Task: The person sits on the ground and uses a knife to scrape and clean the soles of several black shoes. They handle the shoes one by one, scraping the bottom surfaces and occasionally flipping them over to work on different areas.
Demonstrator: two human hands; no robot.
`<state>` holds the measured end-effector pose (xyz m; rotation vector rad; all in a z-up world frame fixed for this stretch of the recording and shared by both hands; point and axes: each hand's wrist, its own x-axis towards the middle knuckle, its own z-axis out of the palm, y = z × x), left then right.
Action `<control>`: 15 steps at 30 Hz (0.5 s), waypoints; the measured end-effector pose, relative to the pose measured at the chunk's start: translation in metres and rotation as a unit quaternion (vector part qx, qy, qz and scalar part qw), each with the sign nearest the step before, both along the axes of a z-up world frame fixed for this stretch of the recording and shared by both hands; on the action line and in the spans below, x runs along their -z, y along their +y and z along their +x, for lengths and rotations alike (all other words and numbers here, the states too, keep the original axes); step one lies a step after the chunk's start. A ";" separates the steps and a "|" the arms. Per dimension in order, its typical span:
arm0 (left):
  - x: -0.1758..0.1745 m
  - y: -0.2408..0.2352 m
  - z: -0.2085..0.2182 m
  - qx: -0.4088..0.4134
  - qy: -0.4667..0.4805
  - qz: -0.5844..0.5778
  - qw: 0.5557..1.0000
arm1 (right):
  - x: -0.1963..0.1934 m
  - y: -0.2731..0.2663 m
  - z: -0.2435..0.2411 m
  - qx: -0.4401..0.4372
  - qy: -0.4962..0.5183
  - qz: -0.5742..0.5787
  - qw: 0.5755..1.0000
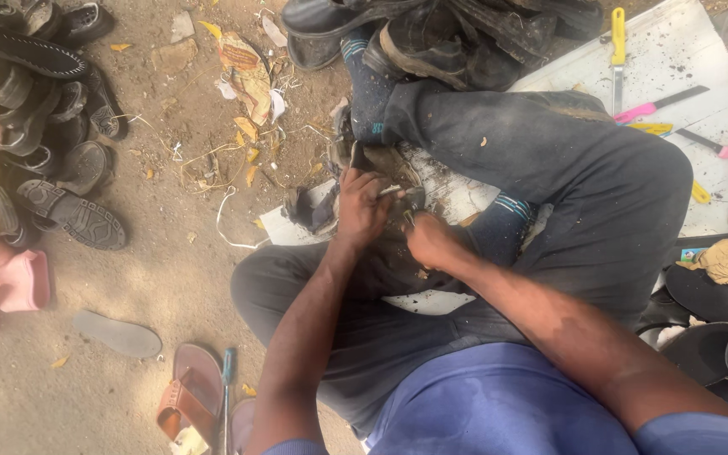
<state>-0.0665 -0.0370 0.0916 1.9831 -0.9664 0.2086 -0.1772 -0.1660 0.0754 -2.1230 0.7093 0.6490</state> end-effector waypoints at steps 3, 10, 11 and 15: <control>-0.007 0.002 -0.004 -0.008 0.029 -0.015 0.999 | -0.014 0.011 -0.005 0.052 0.001 0.082 0.995; -0.007 -0.006 -0.006 -0.051 0.075 -0.030 0.995 | -0.024 0.030 -0.031 0.093 0.001 0.154 0.984; -0.008 -0.006 -0.008 -0.057 0.091 -0.039 0.993 | -0.016 0.027 -0.012 0.117 -0.007 0.165 0.979; -0.010 -0.005 -0.008 -0.082 0.127 -0.056 0.987 | 0.015 0.057 -0.002 0.304 -0.109 0.310 0.894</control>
